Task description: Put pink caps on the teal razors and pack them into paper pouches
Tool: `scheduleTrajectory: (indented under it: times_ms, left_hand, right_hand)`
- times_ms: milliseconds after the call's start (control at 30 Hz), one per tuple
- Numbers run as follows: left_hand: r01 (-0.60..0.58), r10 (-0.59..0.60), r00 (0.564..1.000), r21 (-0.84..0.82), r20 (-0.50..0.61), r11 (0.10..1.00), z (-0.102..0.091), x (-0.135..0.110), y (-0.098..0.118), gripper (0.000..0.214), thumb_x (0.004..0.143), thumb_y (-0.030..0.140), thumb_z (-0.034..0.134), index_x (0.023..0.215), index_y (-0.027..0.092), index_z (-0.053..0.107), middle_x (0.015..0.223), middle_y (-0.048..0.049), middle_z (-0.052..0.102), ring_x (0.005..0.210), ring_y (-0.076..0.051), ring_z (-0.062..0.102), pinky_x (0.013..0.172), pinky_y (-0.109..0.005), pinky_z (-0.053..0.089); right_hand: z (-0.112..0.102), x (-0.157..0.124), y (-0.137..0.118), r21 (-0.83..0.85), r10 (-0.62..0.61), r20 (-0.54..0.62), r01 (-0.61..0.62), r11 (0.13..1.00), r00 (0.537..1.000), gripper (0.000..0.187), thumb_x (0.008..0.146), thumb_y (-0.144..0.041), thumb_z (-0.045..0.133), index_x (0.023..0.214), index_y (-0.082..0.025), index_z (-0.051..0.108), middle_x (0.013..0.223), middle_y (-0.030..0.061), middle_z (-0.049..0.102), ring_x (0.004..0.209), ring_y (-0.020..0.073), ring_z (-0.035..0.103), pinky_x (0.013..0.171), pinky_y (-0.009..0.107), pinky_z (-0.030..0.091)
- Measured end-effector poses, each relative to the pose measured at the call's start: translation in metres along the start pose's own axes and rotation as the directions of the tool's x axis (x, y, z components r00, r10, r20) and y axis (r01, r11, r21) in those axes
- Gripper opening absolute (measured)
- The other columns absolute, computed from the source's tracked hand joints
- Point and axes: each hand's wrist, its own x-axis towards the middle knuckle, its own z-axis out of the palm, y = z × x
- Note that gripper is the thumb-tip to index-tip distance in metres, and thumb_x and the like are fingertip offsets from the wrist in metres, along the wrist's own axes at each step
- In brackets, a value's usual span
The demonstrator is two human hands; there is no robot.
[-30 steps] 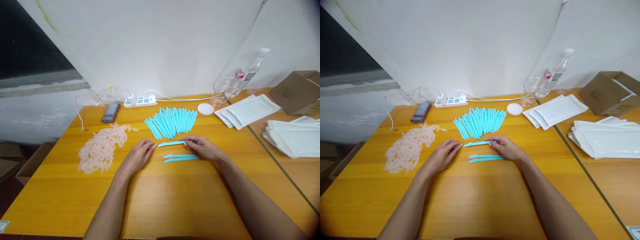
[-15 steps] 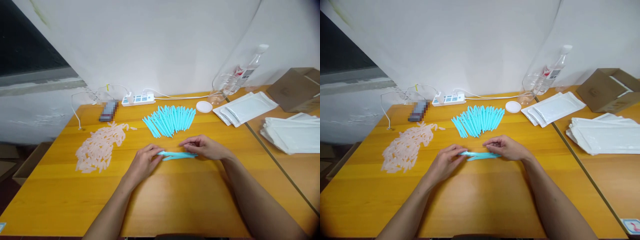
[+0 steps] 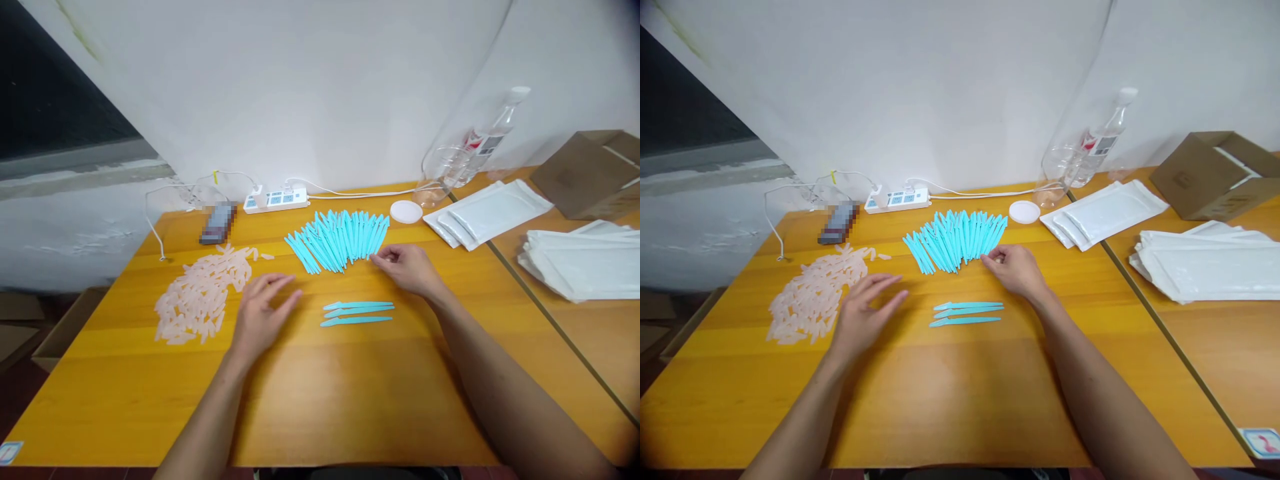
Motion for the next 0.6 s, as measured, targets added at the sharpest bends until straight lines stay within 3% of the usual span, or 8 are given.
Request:
scheduleTrajectory:
  times_ms: [133,267,433,600]
  left_hand:
    - [0.023,-0.030,0.999,0.241,0.024,0.970,-0.017,0.031,-0.064,0.032,0.096,0.029,0.050,0.120,0.025,0.071,0.120,-0.0083,0.070,0.115,-0.025,0.063,0.104,-0.043,0.048]
    - [-0.051,-0.058,0.972,0.444,0.229,0.895,-0.015,0.056,-0.103,0.039,0.093,0.019,0.044,0.120,0.022,0.072,0.128,-0.0112,0.068,0.116,-0.030,0.062,0.103,-0.047,0.046]
    - [-0.115,-0.041,0.940,0.429,0.339,0.896,-0.014,0.067,-0.109,0.034,0.091,0.023,0.047,0.107,0.023,0.077,0.114,-0.0102,0.073,0.103,-0.029,0.066,0.094,-0.041,0.050]
    - [-0.126,-0.025,0.934,0.394,0.356,0.910,-0.017,0.072,-0.104,0.029,0.091,0.026,0.051,0.105,0.023,0.077,0.109,-0.0101,0.072,0.097,-0.027,0.067,0.089,-0.038,0.051]
  right_hand:
    - [0.019,0.031,-0.032,-0.198,-0.017,-0.090,-0.002,0.980,0.996,0.032,0.087,-0.048,0.063,0.088,-0.019,0.077,0.087,0.0082,0.076,0.084,0.0224,0.068,0.076,0.030,0.046]
    - [0.040,0.059,-0.047,-0.329,0.038,-0.038,-0.048,0.943,0.999,0.032,0.086,-0.041,0.064,0.101,-0.016,0.077,0.105,0.0144,0.076,0.101,0.0281,0.068,0.086,0.033,0.048]
    - [0.048,0.071,-0.047,-0.313,0.069,0.002,-0.065,0.948,0.998,0.020,0.081,-0.026,0.062,0.087,-0.015,0.078,0.094,0.0161,0.077,0.095,0.0293,0.070,0.079,0.032,0.049]
    - [0.031,0.062,-0.047,-0.279,0.067,-0.013,-0.068,0.958,0.998,0.018,0.080,-0.024,0.059,0.083,-0.018,0.075,0.091,0.0124,0.077,0.091,0.0264,0.070,0.074,0.029,0.047]
